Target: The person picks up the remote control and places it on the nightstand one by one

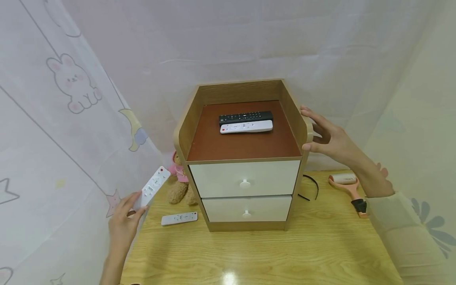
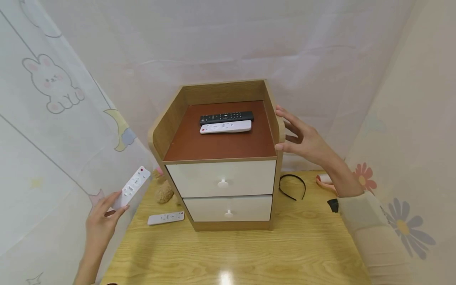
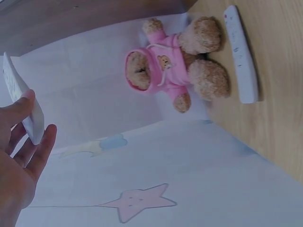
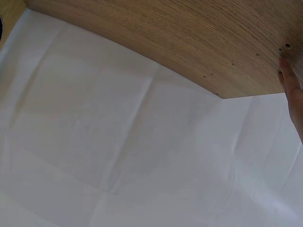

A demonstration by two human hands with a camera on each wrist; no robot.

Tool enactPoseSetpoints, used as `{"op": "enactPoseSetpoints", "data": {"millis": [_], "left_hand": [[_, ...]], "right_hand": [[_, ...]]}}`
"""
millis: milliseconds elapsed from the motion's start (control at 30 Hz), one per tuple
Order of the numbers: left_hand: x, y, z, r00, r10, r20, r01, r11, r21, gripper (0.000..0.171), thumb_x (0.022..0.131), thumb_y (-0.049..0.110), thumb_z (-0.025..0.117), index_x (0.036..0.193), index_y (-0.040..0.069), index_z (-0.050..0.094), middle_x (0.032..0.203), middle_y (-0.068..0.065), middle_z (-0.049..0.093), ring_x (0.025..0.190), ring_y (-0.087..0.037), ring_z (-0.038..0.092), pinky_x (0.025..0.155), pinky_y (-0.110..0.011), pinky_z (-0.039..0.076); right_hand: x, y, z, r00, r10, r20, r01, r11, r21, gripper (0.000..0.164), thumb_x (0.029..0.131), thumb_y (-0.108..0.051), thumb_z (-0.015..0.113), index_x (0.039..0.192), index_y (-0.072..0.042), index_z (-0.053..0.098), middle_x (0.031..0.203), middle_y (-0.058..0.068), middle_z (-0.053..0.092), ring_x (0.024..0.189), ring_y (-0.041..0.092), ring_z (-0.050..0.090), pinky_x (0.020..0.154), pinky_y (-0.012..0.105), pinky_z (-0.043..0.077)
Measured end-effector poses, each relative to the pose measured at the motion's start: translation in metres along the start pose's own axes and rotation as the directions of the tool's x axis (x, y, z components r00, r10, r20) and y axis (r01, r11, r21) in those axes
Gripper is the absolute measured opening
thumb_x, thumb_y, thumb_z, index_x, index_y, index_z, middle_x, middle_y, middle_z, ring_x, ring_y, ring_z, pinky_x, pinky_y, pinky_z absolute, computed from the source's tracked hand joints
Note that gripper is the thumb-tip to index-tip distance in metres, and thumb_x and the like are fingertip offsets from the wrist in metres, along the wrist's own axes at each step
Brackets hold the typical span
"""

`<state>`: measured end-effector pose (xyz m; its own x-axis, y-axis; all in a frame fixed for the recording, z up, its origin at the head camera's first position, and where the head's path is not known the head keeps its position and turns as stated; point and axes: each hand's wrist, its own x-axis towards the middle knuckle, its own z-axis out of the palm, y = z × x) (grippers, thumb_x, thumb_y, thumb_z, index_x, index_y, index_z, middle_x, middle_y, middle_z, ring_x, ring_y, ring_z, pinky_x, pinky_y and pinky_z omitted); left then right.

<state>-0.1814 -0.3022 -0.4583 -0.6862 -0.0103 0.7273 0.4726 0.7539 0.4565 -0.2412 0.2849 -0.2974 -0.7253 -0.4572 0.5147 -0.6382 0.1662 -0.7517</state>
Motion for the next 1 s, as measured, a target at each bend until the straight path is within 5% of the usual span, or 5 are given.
{"op": "enactPoseSetpoints", "data": {"millis": [267,600,1000], "left_hand": [[0.021,0.013,-0.011,0.998,0.012,-0.057,-0.015,0.999,-0.043,0.063,0.065,-0.019,0.078,0.123,-0.001,0.064,0.118,-0.02,0.062,0.11,0.007,0.049,0.076,-0.003,0.044],[0.053,0.036,-0.022,0.978,0.12,-0.17,-0.129,0.991,-0.045,0.067,0.057,-0.023,0.079,0.119,0.0,0.067,0.113,-0.02,0.064,0.105,0.002,0.051,0.074,-0.003,0.044],[0.089,0.064,-0.035,0.972,0.135,-0.193,-0.149,0.987,-0.061,0.064,0.062,-0.021,0.079,0.12,0.002,0.067,0.116,-0.017,0.065,0.107,-0.002,0.053,0.076,-0.005,0.045]], "right_hand": [[0.001,-0.004,0.002,1.0,-0.02,0.0,0.02,1.0,-0.001,0.085,0.081,0.021,0.061,0.152,-0.006,0.025,0.161,0.006,0.014,0.147,0.024,0.015,0.099,0.016,0.041],[0.001,-0.002,0.0,1.0,-0.024,0.007,0.024,1.0,0.001,0.085,0.082,0.017,0.064,0.153,-0.01,0.025,0.161,0.003,0.014,0.146,0.024,0.015,0.099,0.016,0.04],[0.0,-0.002,0.0,1.0,-0.027,0.011,0.027,1.0,-0.006,0.085,0.083,0.016,0.064,0.153,-0.01,0.025,0.161,0.004,0.013,0.147,0.024,0.013,0.1,0.015,0.039]]}}
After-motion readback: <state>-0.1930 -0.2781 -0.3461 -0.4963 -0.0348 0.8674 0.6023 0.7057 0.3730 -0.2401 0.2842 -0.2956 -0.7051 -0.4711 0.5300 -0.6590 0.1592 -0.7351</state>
